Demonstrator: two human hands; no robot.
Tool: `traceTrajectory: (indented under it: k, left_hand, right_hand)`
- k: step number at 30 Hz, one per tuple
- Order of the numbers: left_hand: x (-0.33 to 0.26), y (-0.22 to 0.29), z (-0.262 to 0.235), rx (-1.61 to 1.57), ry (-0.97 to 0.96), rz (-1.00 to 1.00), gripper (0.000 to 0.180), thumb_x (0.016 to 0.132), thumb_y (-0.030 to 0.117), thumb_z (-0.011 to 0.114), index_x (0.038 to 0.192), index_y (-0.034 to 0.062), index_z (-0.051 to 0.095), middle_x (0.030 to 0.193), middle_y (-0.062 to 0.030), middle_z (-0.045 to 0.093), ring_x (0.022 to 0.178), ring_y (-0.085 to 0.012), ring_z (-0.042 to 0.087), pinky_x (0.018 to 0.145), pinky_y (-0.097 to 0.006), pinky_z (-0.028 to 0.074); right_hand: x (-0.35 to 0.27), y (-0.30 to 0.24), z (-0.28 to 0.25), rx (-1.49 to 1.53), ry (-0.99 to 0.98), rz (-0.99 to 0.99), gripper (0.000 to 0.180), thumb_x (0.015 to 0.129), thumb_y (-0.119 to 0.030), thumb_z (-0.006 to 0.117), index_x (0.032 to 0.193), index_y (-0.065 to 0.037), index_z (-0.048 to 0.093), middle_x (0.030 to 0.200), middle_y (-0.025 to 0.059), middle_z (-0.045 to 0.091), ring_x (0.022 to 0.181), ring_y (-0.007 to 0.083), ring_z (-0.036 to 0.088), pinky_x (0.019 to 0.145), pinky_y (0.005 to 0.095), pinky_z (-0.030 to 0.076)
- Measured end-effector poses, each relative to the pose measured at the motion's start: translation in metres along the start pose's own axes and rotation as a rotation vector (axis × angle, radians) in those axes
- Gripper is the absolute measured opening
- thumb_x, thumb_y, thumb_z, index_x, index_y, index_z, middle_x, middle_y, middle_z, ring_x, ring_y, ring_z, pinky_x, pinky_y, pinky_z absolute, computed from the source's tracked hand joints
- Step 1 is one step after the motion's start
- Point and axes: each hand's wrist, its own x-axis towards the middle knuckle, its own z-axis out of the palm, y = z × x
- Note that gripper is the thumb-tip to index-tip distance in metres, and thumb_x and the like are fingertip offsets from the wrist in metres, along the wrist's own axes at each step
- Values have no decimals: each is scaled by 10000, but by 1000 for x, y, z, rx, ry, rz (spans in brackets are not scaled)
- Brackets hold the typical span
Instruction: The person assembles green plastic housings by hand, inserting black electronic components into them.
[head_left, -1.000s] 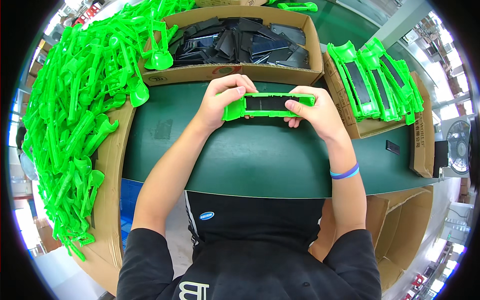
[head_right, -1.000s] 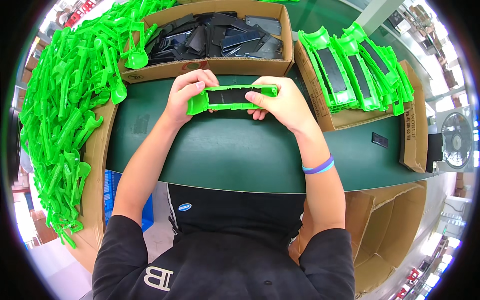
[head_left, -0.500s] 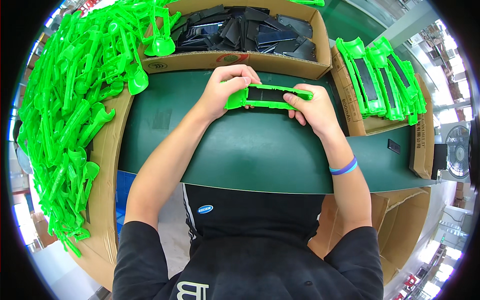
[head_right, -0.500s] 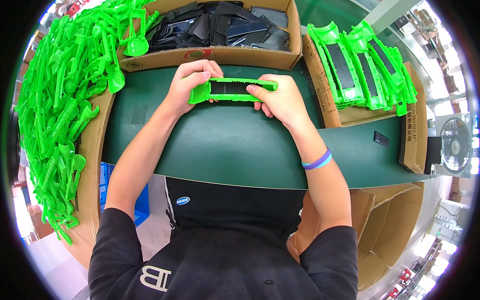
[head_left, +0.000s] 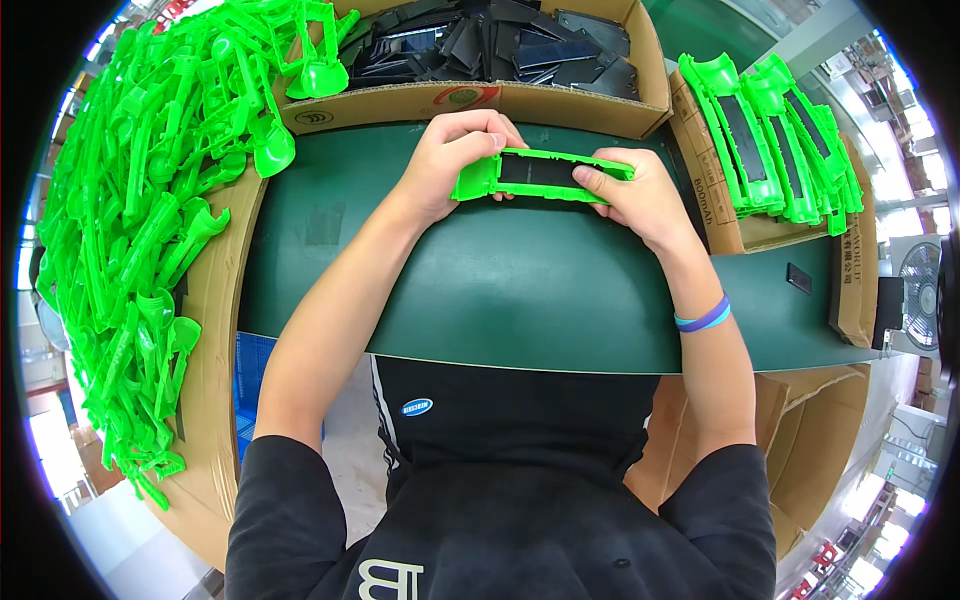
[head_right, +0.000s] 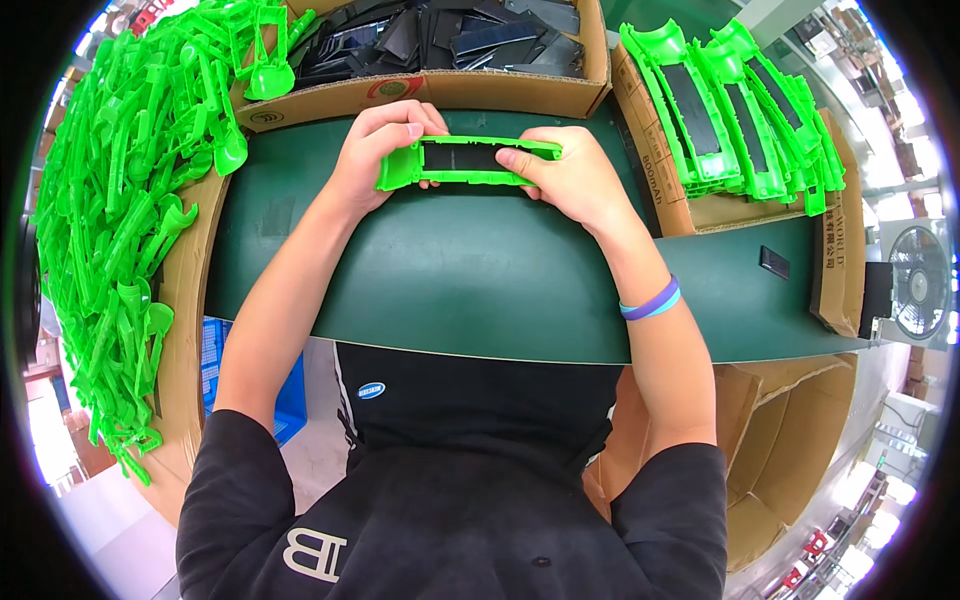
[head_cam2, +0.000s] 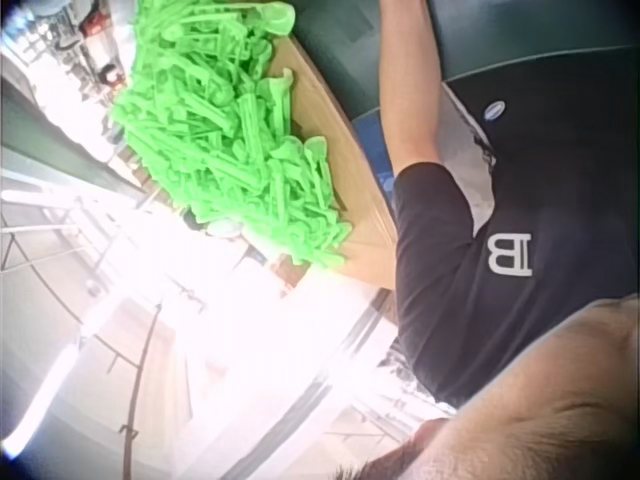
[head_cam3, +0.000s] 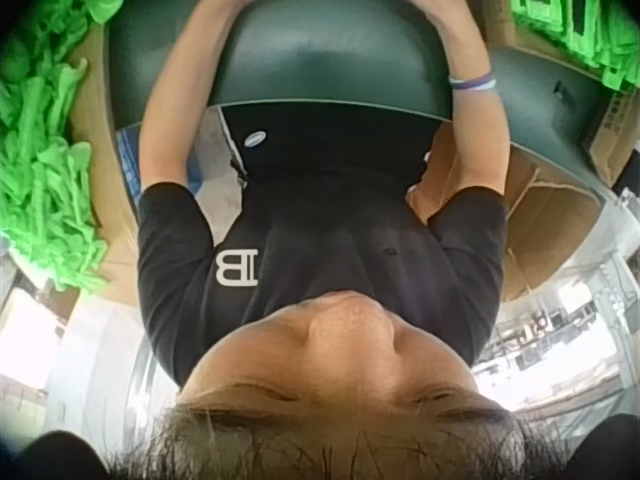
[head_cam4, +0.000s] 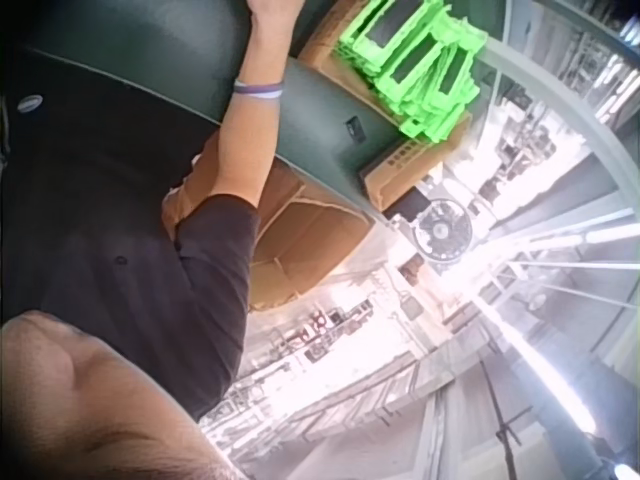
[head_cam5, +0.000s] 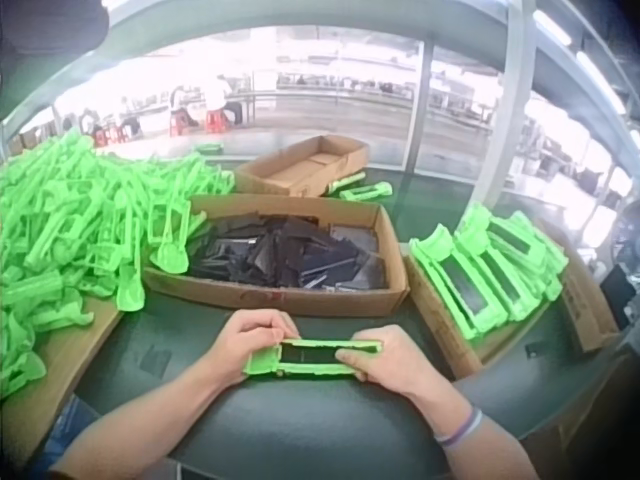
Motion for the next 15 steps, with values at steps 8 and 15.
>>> traceTrajectory:
  k: [8,15]
  left_hand:
    - [4,-2,0,-21,-3,4,198,810,153,491,795,-34,555,855,-113,548,634,-188,579,502,-285,477]
    - [3,5,0,-4,6,-32,220,841,180,518,828,-32,574,824,-103,566,659,-187,596,513,-292,489]
  right_hand:
    - [-1,2,1,-98,79,-45,245,824,-240,650,712,-25,607,512,-6,486,466,52,429,440,215,332]
    - [2,-2,-10,-35,-100,22,207,831,-200,632,830,6,615,551,23,531,479,73,483,452,204,374]
